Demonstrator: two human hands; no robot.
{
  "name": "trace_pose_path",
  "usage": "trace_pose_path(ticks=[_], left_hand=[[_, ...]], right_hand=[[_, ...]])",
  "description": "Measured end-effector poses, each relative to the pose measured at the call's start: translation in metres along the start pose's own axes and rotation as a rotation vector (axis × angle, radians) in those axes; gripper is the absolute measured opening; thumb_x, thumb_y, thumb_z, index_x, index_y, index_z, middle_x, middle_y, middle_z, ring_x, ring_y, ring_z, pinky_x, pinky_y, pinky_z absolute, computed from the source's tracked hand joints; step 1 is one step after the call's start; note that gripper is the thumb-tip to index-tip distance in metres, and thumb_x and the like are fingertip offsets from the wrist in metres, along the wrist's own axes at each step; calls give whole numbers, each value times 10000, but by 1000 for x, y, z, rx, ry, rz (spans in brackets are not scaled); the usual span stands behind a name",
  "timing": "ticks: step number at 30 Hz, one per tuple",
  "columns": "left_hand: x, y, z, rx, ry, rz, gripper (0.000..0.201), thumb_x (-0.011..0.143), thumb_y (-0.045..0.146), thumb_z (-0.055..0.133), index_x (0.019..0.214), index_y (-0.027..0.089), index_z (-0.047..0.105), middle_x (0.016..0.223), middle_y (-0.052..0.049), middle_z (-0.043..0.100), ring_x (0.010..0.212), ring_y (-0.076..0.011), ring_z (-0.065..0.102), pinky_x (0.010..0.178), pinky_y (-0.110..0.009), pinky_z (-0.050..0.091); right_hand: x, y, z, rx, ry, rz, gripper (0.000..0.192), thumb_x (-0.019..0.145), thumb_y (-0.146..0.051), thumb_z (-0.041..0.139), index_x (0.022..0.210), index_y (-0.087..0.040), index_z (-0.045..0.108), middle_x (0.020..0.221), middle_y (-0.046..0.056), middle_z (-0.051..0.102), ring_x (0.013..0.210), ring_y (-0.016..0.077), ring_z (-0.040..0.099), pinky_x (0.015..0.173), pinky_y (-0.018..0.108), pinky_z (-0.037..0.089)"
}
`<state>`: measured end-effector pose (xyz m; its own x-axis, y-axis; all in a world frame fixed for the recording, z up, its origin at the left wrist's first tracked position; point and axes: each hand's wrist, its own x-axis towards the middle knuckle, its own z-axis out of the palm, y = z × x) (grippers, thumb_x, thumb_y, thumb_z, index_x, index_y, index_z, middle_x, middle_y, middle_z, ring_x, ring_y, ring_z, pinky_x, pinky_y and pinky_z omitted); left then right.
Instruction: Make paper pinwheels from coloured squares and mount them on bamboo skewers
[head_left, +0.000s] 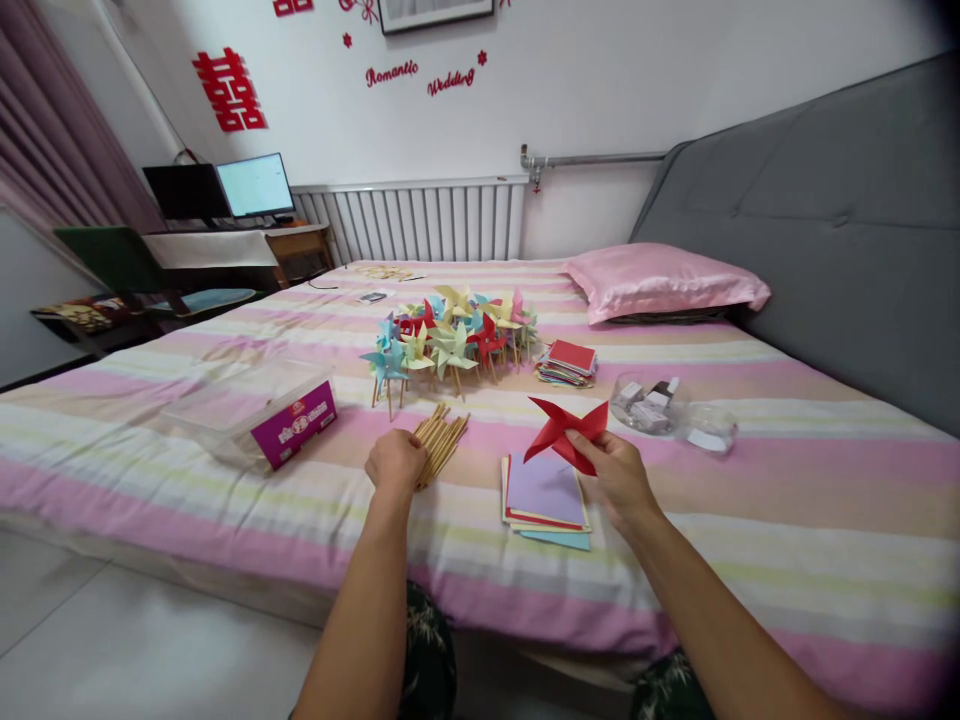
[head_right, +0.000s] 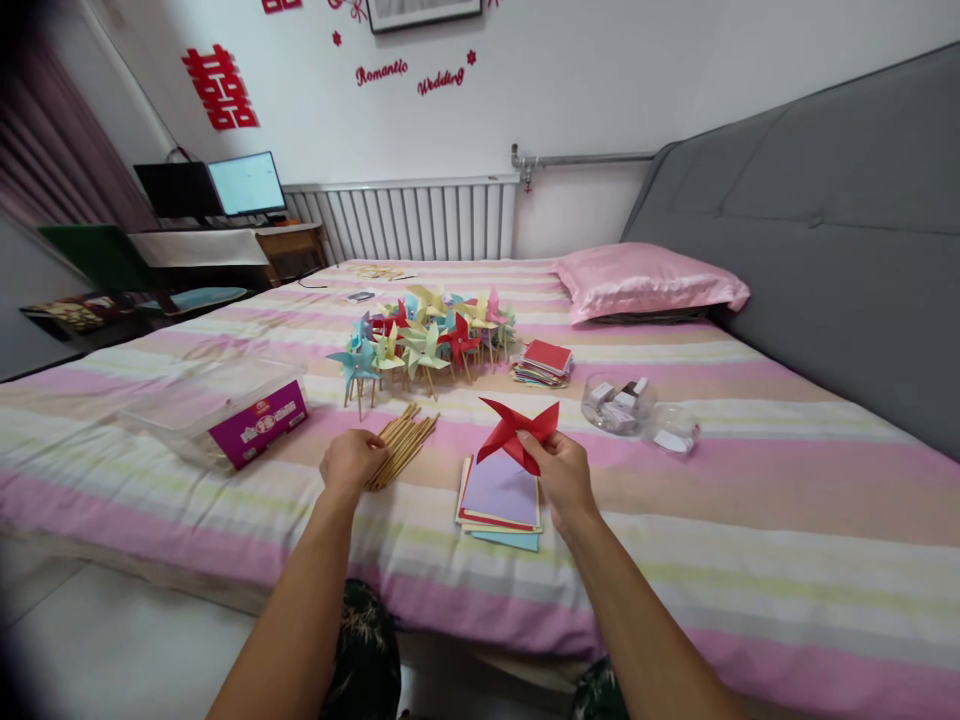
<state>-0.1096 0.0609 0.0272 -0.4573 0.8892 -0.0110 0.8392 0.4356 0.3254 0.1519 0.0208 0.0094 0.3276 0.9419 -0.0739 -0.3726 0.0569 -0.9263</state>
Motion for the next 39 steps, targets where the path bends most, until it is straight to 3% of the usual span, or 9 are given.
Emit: trace_pose_path(ticks=[9, 19, 26, 34, 39], left_hand=[[4, 8, 10, 17, -5, -19, 215, 656, 315, 634, 835, 225, 711, 932, -132, 713, 897, -308, 647, 669, -337, 450], [6, 16, 16, -2, 16, -26, 384, 671, 509, 625, 880, 197, 707, 940, -157, 710, 887, -318, 653, 656, -340, 448], [10, 18, 21, -17, 43, 5, 359, 703, 481, 611, 877, 184, 712, 939, -168, 711, 901, -323, 648, 668, -345, 444], [8, 21, 18, -111, 88, 21, 214, 710, 264, 607, 868, 208, 741, 879, -146, 725, 859, -321, 652, 675, -363, 443], [3, 20, 9, -264, 124, 53, 248, 730, 308, 599, 874, 169, 746, 889, -167, 719, 878, -351, 635, 712, -407, 453]], right_hand=[[-4, 0, 3, -37, -20, -2, 322, 536, -321, 810, 746, -115, 679, 688, 29, 701, 651, 170, 659, 603, 266, 530], [-4, 0, 3, -25, -24, -2, 365, 505, -349, 826, 737, -115, 669, 659, 24, 695, 628, 174, 653, 600, 281, 530], [-3, 1, 1, -15, -59, 7, 365, 542, -356, 810, 787, -118, 680, 639, 18, 687, 639, 171, 653, 624, 270, 522], [-4, 0, 2, -10, -60, 1, 362, 540, -359, 811, 773, -114, 682, 677, 28, 699, 658, 170, 651, 626, 265, 515], [-4, 0, 2, -9, -74, -5, 353, 549, -361, 808, 770, -119, 678, 656, 23, 690, 656, 176, 652, 633, 278, 522]])
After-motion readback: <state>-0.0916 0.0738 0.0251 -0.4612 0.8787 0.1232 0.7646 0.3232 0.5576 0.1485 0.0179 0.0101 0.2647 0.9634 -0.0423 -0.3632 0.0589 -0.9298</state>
